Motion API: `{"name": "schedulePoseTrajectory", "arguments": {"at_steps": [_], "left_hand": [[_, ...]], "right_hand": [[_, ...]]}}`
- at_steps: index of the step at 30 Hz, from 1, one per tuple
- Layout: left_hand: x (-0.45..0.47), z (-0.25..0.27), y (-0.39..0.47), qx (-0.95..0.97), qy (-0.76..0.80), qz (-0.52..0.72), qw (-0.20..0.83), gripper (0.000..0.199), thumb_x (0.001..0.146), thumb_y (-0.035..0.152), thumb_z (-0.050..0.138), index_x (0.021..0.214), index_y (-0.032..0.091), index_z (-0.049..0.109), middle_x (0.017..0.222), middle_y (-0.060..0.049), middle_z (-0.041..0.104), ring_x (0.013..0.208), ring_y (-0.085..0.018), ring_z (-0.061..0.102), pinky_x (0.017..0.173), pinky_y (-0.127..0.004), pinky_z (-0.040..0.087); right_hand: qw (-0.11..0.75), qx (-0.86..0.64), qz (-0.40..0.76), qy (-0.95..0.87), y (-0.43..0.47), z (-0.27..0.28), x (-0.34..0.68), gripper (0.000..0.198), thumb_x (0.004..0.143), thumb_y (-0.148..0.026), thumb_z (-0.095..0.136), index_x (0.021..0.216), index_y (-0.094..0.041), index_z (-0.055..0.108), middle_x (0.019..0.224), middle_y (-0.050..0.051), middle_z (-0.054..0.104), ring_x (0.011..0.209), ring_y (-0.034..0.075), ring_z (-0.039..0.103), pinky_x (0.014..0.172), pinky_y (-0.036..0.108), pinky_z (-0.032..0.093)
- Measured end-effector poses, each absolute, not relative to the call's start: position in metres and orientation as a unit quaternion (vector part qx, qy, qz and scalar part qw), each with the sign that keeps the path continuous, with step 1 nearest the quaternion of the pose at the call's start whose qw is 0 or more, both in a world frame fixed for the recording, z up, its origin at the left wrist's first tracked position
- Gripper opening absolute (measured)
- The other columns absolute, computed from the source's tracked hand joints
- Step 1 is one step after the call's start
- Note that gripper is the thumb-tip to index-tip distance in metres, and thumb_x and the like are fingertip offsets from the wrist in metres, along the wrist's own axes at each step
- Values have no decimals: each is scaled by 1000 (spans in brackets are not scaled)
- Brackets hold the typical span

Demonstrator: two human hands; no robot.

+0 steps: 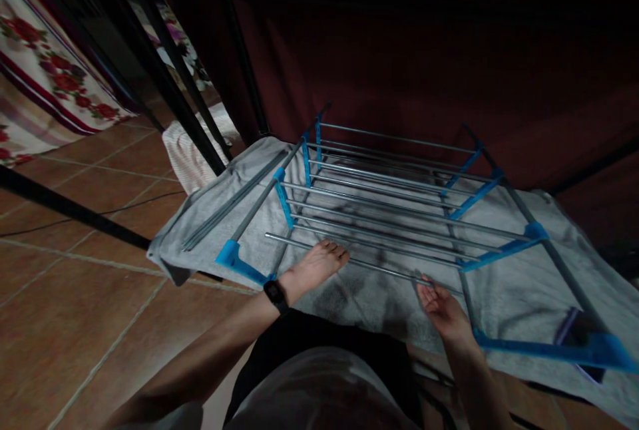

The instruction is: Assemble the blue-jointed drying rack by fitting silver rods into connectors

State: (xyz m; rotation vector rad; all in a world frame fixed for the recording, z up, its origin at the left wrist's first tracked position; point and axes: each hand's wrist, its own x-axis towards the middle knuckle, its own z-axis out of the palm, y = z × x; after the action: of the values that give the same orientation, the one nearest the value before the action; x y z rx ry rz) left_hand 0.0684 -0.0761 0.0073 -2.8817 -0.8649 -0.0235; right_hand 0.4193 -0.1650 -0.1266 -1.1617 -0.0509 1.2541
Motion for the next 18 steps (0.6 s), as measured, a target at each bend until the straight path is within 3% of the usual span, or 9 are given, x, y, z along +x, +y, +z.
{"name": "schedulePoseTrajectory", "arguments": {"at_steps": [10, 14, 18], "left_hand": [[65, -22, -68, -952, -294, 6, 88, 29, 96, 4, 40, 117, 12, 59, 105, -9, 67, 94, -21, 62, 85, -36, 43], [66, -30, -63, -950, -301, 28, 80, 32, 95, 4, 42, 122, 12, 58, 112, -10, 67, 98, -21, 62, 87, -34, 42], [67, -32, -61, -949, -305, 22, 78, 28, 95, 3, 42, 115, 12, 60, 107, -11, 68, 96, -21, 63, 85, -35, 43]], "right_hand": [[632, -548, 548, 5, -162, -142, 409, 9, 81, -15, 63, 85, -22, 65, 87, 1, 71, 82, 11, 71, 85, 21, 60], [619, -562, 549, 4, -162, -142, 411, 9, 78, -13, 60, 81, -21, 64, 86, 3, 71, 86, 14, 71, 88, 27, 61], [571, -575, 583, -57, -170, -138, 407, 13, 73, -16, 64, 86, -18, 66, 98, 10, 74, 97, 19, 71, 91, 34, 60]]}}
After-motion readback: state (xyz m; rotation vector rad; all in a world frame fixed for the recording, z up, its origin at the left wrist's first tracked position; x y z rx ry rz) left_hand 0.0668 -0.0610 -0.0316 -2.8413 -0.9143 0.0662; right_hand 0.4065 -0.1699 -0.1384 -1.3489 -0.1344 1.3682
